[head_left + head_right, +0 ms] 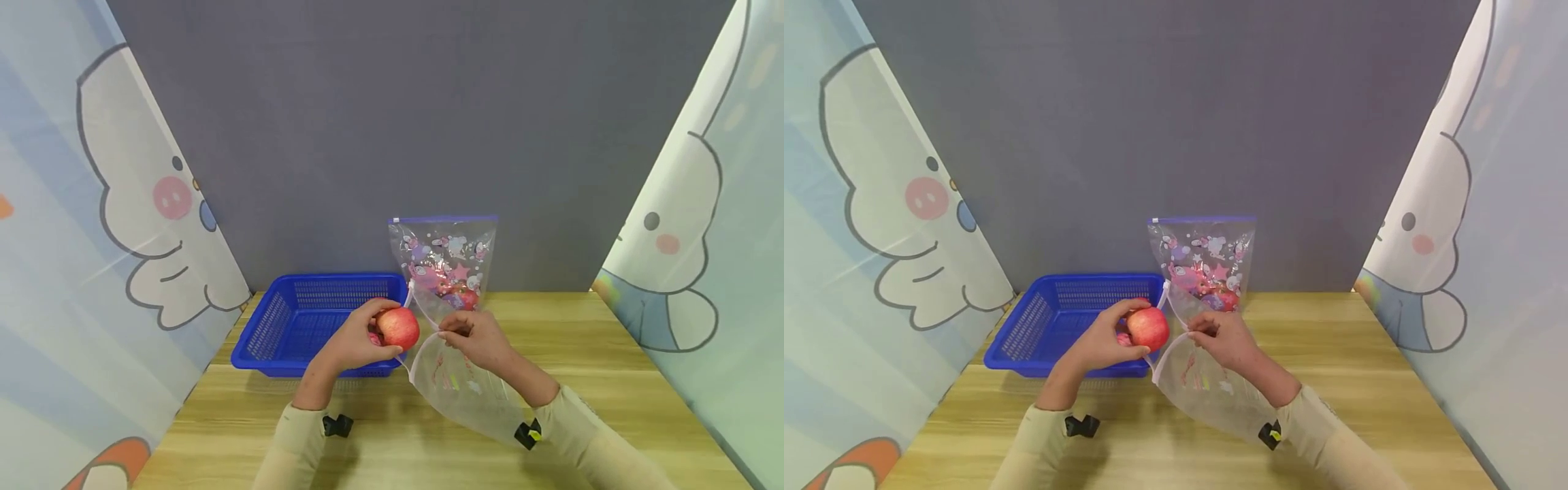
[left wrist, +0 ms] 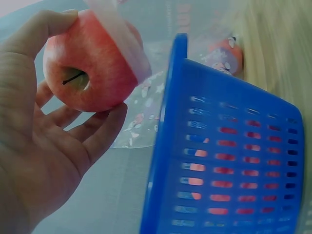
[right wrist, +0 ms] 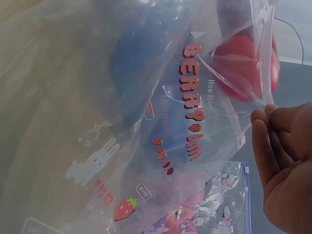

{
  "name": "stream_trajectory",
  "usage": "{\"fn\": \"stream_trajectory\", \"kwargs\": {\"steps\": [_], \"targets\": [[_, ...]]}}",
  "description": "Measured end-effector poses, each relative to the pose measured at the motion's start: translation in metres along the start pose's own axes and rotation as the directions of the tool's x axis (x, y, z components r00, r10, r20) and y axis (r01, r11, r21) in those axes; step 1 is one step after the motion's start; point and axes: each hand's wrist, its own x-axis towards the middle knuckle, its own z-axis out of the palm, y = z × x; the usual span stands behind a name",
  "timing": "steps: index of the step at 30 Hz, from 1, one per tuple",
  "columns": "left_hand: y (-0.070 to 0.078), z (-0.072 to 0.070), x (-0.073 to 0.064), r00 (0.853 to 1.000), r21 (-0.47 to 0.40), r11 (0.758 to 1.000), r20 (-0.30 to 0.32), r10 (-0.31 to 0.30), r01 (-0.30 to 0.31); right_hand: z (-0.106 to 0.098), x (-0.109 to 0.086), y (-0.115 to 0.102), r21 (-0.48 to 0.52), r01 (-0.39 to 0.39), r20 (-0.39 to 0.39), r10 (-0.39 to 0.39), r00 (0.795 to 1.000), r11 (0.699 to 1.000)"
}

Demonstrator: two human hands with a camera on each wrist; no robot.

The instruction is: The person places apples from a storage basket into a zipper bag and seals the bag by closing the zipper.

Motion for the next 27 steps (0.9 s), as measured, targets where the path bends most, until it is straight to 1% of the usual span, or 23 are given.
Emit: {"fn": "stream_trajectory", "kwargs": {"steps": [6, 11, 13, 20, 23, 27], "targets": [[-0.004, 0.003, 0.0, 1.0, 0.029, 1.0, 0.005, -0.011, 0.011, 0.002, -0.001, 0.009, 0.022, 0.025, -0.007, -0.025, 1.0, 0.999], [-0.003, 0.003, 0.004, 1.0, 0.07, 0.998, 0.017, -0.001, 0.0, 0.0, 0.002, 0.007, 0.014, 0.007, -0.019, -0.007, 1.0, 1.0], [-0.003, 0.003, 0.006, 1.0, 0.085, 0.996, 0.023, 0.0, -0.002, -0.001, 0.003, 0.002, -0.002, -0.002, -0.026, 0.002, 1.0, 1.0], [-0.005, 0.003, 0.011, 0.999, 0.159, 0.987, 0.043, 0.004, -0.011, -0.006, 0.002, -0.036, -0.018, 0.005, -0.02, -0.006, 1.0, 1.0], [-0.006, 0.004, 0.012, 0.999, 0.176, 0.984, 0.051, -0.013, 0.004, -0.006, 0.002, -0.039, -0.012, 0.002, -0.019, -0.003, 1.0, 1.0], [-0.007, 0.005, 0.01, 0.996, 0.187, 0.981, 0.061, -0.066, 0.054, -0.004, 0.002, -0.037, 0.005, -0.002, -0.023, 0.002, 1.0, 1.0]]}}
